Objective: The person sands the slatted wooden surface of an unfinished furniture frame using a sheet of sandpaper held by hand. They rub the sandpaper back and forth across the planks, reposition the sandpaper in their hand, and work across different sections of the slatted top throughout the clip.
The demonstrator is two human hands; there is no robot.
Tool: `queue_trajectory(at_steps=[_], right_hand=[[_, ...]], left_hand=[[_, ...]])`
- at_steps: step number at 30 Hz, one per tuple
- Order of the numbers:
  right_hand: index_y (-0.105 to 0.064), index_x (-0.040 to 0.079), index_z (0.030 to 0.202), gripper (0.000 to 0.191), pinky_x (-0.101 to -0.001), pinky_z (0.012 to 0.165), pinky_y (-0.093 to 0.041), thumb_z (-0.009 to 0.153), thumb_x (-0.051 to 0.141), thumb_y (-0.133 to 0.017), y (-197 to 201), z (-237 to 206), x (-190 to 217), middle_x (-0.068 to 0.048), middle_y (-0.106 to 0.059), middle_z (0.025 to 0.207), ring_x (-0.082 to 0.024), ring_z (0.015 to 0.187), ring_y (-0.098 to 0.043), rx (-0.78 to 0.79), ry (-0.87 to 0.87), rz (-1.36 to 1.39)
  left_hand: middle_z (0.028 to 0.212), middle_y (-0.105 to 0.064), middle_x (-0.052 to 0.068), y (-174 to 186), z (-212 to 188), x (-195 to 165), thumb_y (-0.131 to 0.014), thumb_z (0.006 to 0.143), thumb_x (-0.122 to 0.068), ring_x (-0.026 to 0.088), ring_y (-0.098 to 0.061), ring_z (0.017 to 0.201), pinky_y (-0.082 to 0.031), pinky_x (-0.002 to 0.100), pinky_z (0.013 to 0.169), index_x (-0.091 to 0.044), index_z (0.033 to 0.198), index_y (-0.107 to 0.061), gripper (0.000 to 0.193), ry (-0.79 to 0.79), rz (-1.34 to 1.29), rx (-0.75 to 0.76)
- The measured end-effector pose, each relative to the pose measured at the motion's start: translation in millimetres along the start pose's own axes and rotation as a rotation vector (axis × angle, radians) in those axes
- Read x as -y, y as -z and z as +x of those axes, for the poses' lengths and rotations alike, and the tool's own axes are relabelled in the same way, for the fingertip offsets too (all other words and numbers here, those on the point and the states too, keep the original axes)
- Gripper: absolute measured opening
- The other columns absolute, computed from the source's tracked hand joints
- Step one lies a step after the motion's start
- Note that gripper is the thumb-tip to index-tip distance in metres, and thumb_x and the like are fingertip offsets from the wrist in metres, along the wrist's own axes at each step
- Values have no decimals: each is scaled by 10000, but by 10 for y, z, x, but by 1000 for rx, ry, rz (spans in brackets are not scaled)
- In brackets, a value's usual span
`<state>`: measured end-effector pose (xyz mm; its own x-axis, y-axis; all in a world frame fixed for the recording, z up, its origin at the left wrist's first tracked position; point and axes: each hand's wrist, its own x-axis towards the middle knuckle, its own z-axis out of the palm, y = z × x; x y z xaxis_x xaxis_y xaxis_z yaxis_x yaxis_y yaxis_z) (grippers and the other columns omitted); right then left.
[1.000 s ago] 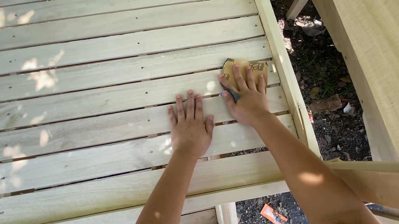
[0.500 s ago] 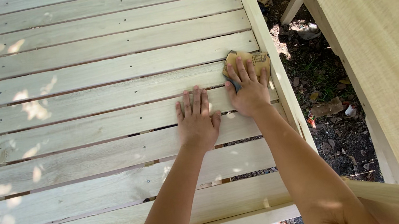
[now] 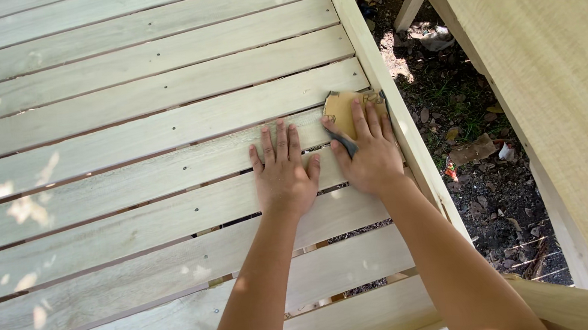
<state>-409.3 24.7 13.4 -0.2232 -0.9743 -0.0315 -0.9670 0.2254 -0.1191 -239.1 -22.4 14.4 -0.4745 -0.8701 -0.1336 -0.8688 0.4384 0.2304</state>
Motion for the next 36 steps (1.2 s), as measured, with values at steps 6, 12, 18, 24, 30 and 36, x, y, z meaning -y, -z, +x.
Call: queue_trajectory(at_steps=[6, 12, 18, 24, 30, 36], right_hand=[[-221, 386, 1615, 582, -521, 1237, -99, 1041, 457, -288, -10, 147, -12, -155, -139, 1689, -375, 1540, -134, -47, 77, -23], [-239, 305, 1616, 611, -508, 1238, -112, 1029, 460, -301, -142, -934, -123, -104, -183, 1695, -323, 1545, -170, -24, 48, -42], [-155, 61, 1617, 733, -430, 1242, -151, 1037, 493, -281, -203, 128, -208, -166, -93, 1706, -333, 1544, -158, -4, -18, 80], [-174, 71, 1617, 701, -458, 1249, -123, 1052, 467, -295, -85, 90, -97, -184, -105, 1688, -374, 1545, -127, -36, -5, -37], [-255, 364, 1615, 593, -467, 1252, -125, 1035, 477, -306, -101, -975, -140, -152, -138, 1697, -362, 1548, -143, -17, 15, 5], [-234, 466, 1598, 549, -467, 1234, -143, 1053, 502, -285, 0, 163, -85, -203, -54, 1697, -420, 1540, -123, 47, -50, 38]], left_hand=[[1707, -19, 54, 40, 8, -21, -258, 1023, -552, 302, 23, 1561, 2, 536, 1243, -137, 1622, -119, 742, -5, 15, 23], [1712, -36, 58, 24, -36, -38, -276, 1026, -547, 300, 0, 1565, -8, 542, 1242, -127, 1624, -143, 743, -8, 0, 0], [1707, -31, 64, 22, -21, -40, -282, 1024, -546, 307, 5, 1561, -7, 547, 1237, -121, 1616, -141, 743, -12, -1, 8], [1712, -34, 63, 26, -23, -30, -283, 1026, -535, 310, 1, 1566, -17, 549, 1239, -121, 1623, -137, 741, -22, 13, -11], [1706, -33, 63, 14, -36, -64, -271, 1028, -537, 309, 0, 1560, -17, 544, 1238, -127, 1619, -133, 732, -17, 23, -15], [1708, -24, 65, 31, -33, -54, -267, 1027, -545, 307, 11, 1560, -10, 544, 1239, -122, 1619, -127, 741, -10, 12, 25]])
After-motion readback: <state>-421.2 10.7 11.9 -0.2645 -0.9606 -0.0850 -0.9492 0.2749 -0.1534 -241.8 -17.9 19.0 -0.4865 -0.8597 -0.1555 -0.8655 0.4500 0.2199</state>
